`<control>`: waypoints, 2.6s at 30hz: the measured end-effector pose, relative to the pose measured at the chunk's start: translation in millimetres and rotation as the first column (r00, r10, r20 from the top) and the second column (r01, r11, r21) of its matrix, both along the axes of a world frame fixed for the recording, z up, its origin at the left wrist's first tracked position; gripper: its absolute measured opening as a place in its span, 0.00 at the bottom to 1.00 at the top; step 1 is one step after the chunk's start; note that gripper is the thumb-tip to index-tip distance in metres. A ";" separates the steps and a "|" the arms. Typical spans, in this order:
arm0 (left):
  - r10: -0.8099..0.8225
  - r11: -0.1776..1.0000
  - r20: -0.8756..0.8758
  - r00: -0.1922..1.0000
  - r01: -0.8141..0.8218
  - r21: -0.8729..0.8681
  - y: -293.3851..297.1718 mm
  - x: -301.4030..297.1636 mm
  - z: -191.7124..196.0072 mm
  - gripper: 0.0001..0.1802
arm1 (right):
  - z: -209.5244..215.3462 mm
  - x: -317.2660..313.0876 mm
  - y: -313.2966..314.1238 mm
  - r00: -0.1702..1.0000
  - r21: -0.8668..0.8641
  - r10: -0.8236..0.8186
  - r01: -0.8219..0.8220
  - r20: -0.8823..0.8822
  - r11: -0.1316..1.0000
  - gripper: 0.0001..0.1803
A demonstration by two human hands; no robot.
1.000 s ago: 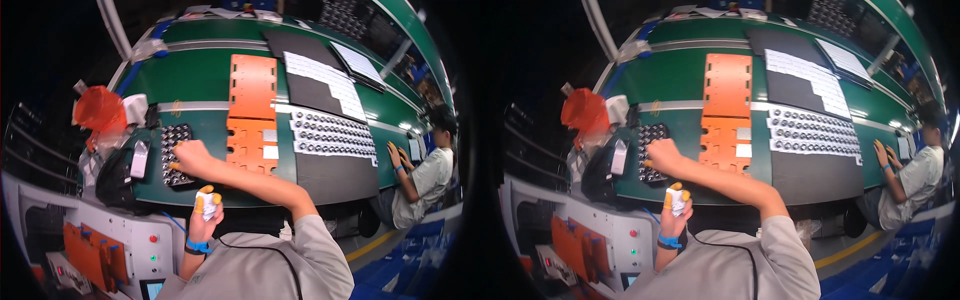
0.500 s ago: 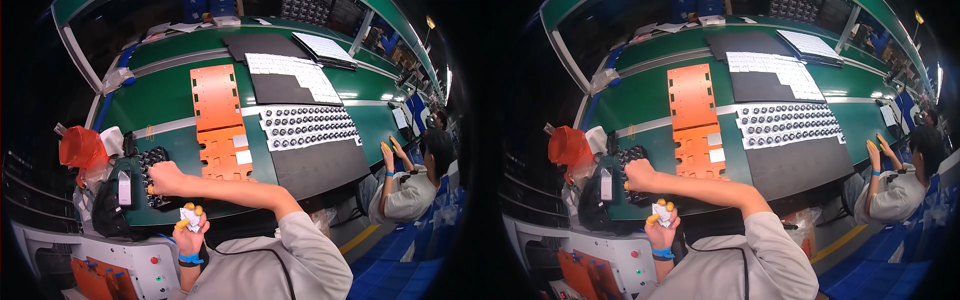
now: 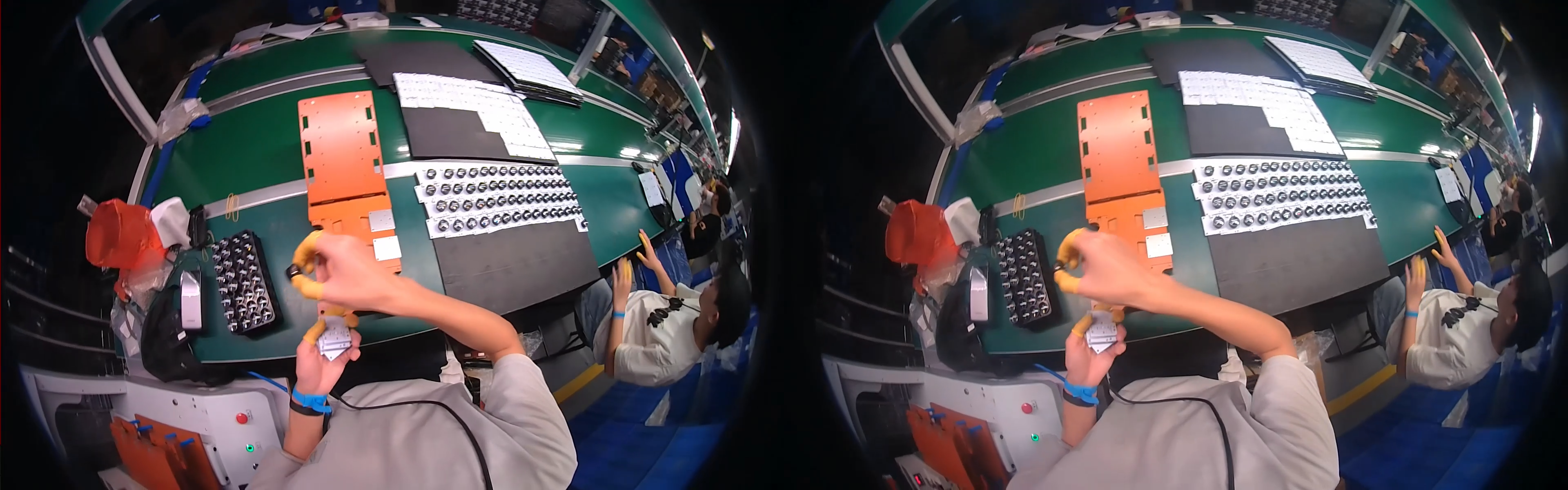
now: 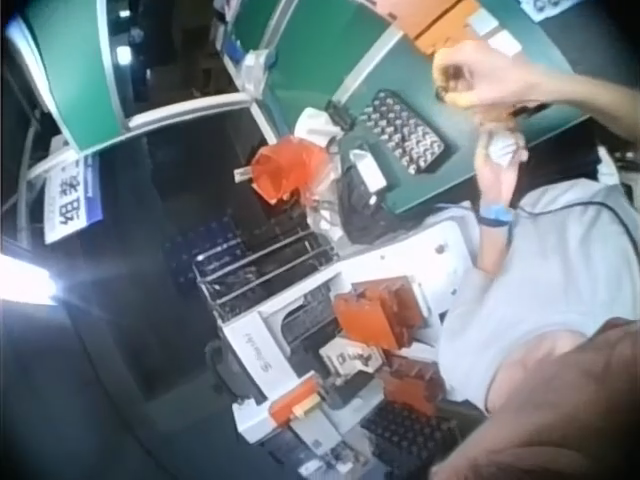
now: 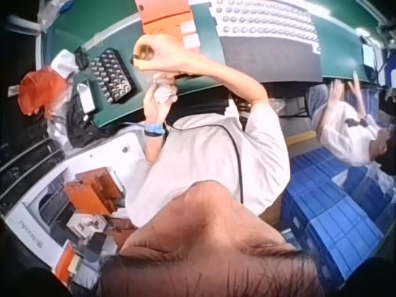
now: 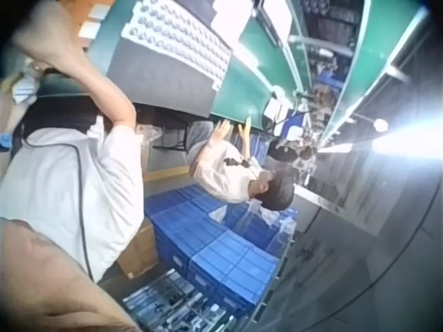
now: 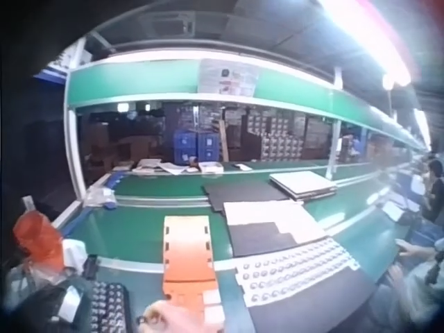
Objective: Assembling small electronic components onto a base board using an assembly machine and then packing the finished products into a cardboard box.
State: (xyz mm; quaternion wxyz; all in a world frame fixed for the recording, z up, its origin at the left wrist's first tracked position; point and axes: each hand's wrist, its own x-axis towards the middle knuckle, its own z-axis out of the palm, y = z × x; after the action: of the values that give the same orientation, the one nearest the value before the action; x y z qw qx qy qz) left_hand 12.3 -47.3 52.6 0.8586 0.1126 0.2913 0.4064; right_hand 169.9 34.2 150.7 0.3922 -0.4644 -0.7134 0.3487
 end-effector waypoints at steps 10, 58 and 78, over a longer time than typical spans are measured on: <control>-0.031 0.995 0.097 0.995 0.021 0.102 17.1 10.9 11.5 0.22 | -20.0 43.4 -47.3 0.963 -0.182 0.003 -0.054 -0.271 0.982 0.10; 0.098 0.829 -0.154 0.983 0.005 0.560 9.9 26.4 8.8 0.34 | -52.0 56.3 -92.3 1.000 0.167 -0.017 0.020 -0.020 0.986 0.21; 0.034 0.937 -0.055 0.998 -0.012 0.348 8.2 48.0 -3.7 0.27 | -91.6 65.7 -93.9 0.984 0.408 -0.164 0.123 0.067 0.904 0.16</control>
State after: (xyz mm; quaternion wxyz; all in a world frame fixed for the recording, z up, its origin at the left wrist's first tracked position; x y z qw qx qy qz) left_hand 60.3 -39.1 48.9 0.8113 0.2713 0.2420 0.4579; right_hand 235.7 -59.7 59.1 0.4680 -0.4419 -0.7522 0.1410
